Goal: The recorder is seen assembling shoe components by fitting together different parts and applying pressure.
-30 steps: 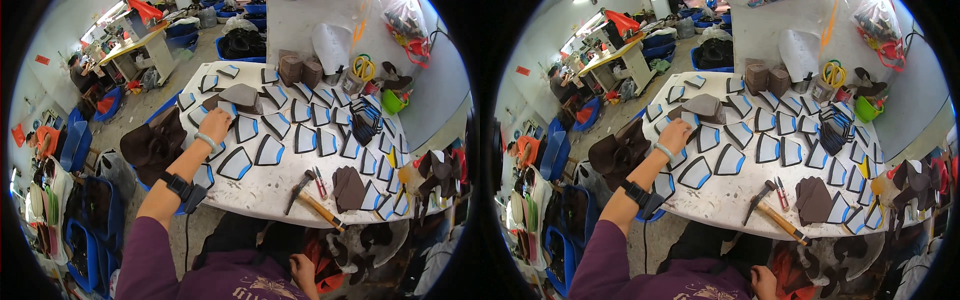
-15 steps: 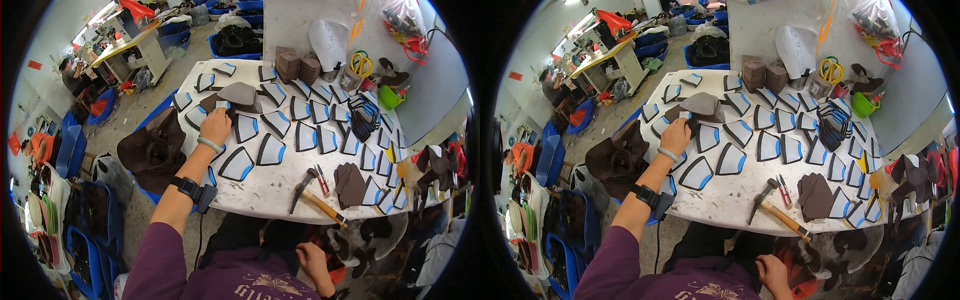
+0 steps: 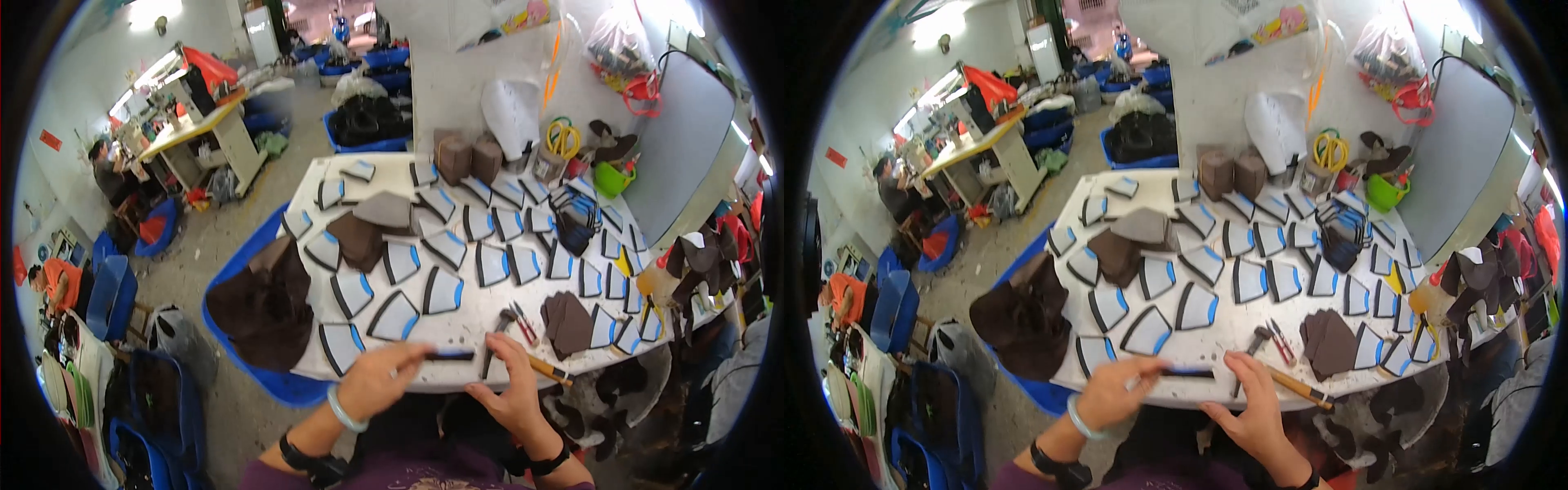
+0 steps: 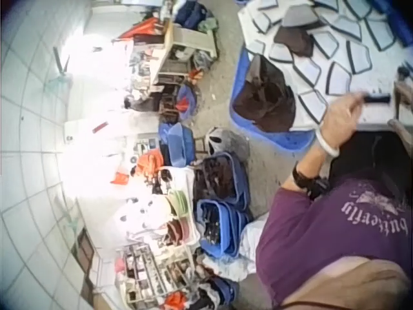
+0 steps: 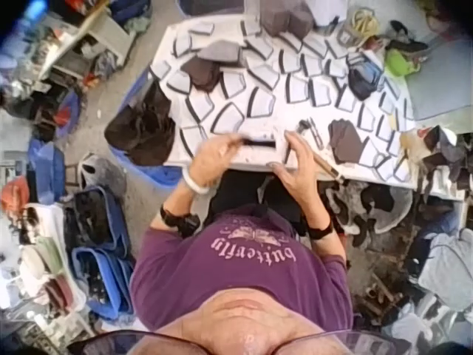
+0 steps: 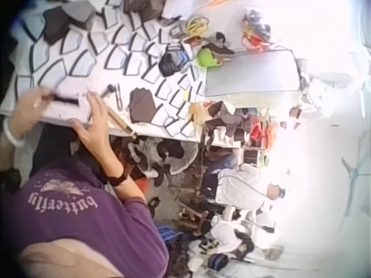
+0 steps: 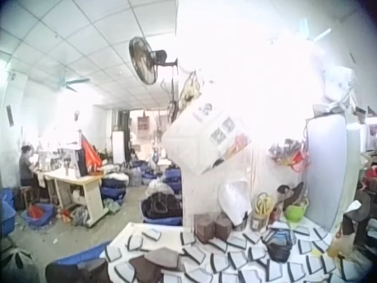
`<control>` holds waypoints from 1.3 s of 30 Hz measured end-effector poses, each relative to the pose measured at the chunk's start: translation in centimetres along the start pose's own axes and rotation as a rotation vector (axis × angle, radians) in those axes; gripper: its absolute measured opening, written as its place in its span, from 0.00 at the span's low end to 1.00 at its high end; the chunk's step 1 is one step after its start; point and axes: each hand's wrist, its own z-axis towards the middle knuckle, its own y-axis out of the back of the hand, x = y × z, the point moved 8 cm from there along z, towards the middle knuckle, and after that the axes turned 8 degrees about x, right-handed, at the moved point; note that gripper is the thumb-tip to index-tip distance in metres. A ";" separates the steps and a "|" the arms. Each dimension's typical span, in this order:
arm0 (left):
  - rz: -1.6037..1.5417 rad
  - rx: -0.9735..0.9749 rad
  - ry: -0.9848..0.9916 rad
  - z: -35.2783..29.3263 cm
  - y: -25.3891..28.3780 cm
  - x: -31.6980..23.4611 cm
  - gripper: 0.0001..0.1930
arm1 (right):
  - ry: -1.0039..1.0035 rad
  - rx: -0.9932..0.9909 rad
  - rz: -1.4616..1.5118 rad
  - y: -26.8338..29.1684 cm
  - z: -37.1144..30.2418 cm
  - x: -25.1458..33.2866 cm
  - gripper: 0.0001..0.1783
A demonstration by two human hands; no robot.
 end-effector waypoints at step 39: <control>0.472 -0.017 -0.318 -1.1 -10.5 4.0 0.18 | -0.505 -0.168 -0.665 15.5 -2.6 -20.9 0.18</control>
